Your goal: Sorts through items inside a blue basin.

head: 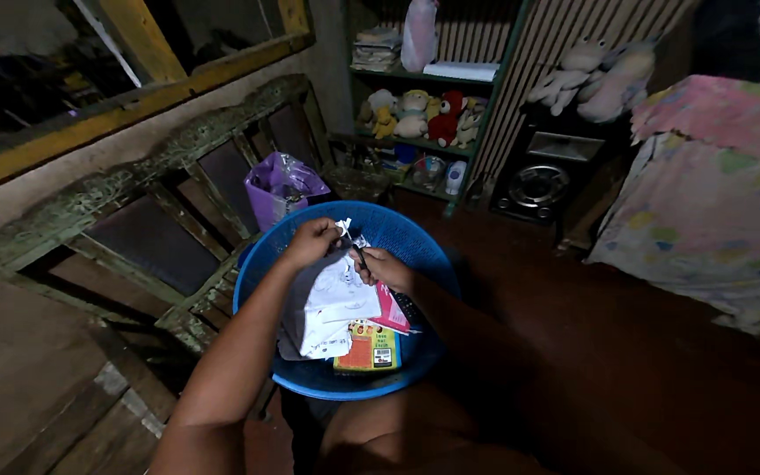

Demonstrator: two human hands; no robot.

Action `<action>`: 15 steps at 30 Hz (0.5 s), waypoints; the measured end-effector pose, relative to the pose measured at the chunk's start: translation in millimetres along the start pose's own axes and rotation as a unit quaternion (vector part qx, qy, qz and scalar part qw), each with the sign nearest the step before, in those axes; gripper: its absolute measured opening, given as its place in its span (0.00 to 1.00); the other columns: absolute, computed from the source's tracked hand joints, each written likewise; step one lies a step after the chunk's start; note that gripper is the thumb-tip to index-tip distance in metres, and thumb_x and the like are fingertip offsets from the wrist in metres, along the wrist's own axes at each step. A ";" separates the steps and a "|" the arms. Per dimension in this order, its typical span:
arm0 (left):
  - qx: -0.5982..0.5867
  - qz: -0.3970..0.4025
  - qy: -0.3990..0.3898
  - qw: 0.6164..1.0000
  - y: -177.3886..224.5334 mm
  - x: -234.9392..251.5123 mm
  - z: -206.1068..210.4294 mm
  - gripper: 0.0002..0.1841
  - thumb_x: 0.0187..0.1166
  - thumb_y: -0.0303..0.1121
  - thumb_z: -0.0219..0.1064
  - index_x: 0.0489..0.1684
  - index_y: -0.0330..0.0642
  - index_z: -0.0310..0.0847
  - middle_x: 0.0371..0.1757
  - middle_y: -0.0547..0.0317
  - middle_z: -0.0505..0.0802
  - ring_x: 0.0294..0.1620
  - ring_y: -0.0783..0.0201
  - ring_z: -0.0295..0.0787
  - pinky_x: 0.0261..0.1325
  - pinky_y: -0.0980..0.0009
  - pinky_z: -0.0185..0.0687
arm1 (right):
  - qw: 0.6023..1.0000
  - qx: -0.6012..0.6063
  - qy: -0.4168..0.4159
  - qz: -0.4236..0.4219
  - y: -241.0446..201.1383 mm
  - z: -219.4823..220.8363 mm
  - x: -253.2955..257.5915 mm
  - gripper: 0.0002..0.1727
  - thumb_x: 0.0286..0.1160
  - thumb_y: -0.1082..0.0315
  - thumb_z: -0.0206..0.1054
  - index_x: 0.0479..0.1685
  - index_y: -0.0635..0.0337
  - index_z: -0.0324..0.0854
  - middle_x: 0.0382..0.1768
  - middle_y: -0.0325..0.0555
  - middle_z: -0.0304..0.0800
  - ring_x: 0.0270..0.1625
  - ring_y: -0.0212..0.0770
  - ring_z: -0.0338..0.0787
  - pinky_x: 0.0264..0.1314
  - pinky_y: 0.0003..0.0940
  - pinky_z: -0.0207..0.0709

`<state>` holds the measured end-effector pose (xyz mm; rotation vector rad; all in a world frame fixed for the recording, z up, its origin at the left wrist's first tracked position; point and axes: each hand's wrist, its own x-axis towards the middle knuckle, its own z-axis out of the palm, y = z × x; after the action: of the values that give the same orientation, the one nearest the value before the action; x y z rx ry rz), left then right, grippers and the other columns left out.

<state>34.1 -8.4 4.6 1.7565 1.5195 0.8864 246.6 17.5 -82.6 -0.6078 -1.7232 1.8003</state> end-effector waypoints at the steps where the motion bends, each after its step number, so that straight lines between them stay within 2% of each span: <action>1: -0.013 -0.007 -0.005 1.000 1.3 -0.4 0.2 0.14 0.92 0.38 0.58 0.42 0.38 0.83 0.35 0.54 0.94 0.28 0.62 0.89 0.33 0.64 0.87 | 1.000 0.003 -0.005 -0.002 1.1 -0.9 0.7 0.28 0.90 0.42 0.53 0.39 0.60 0.80 0.24 0.39 0.79 0.24 0.33 0.81 0.30 0.28 0.79; 6: -0.086 -0.036 -0.043 0.995 5.8 -3.6 -0.2 0.14 0.92 0.34 0.55 0.45 0.35 0.84 0.32 0.54 0.91 0.26 0.65 0.86 0.32 0.68 0.85 | 1.000 0.012 -0.022 0.015 1.8 -0.9 1.2 0.32 0.90 0.37 0.47 0.36 0.58 0.78 0.24 0.38 0.79 0.24 0.33 0.82 0.29 0.29 0.79; 11: -0.114 -0.064 -0.050 0.990 5.5 -3.3 -3.7 0.14 0.93 0.35 0.53 0.47 0.36 0.83 0.32 0.57 0.90 0.26 0.67 0.84 0.32 0.70 0.84 | 0.999 0.040 -0.029 0.020 3.9 -3.2 2.8 0.27 0.90 0.42 0.53 0.38 0.58 0.79 0.24 0.37 0.78 0.23 0.31 0.78 0.30 0.27 0.77; 15: -0.082 -0.076 -0.026 0.993 1.6 -1.2 -6.9 0.15 0.93 0.36 0.53 0.47 0.36 0.84 0.30 0.56 0.90 0.24 0.67 0.84 0.30 0.69 0.84 | 0.998 0.001 -0.030 0.047 2.7 -3.2 2.3 0.25 0.90 0.44 0.55 0.39 0.59 0.80 0.24 0.37 0.77 0.21 0.30 0.77 0.27 0.25 0.75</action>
<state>29.1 -9.5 9.7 1.5136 1.4806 0.8567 246.8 21.4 -85.4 -0.6506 -1.7592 1.9017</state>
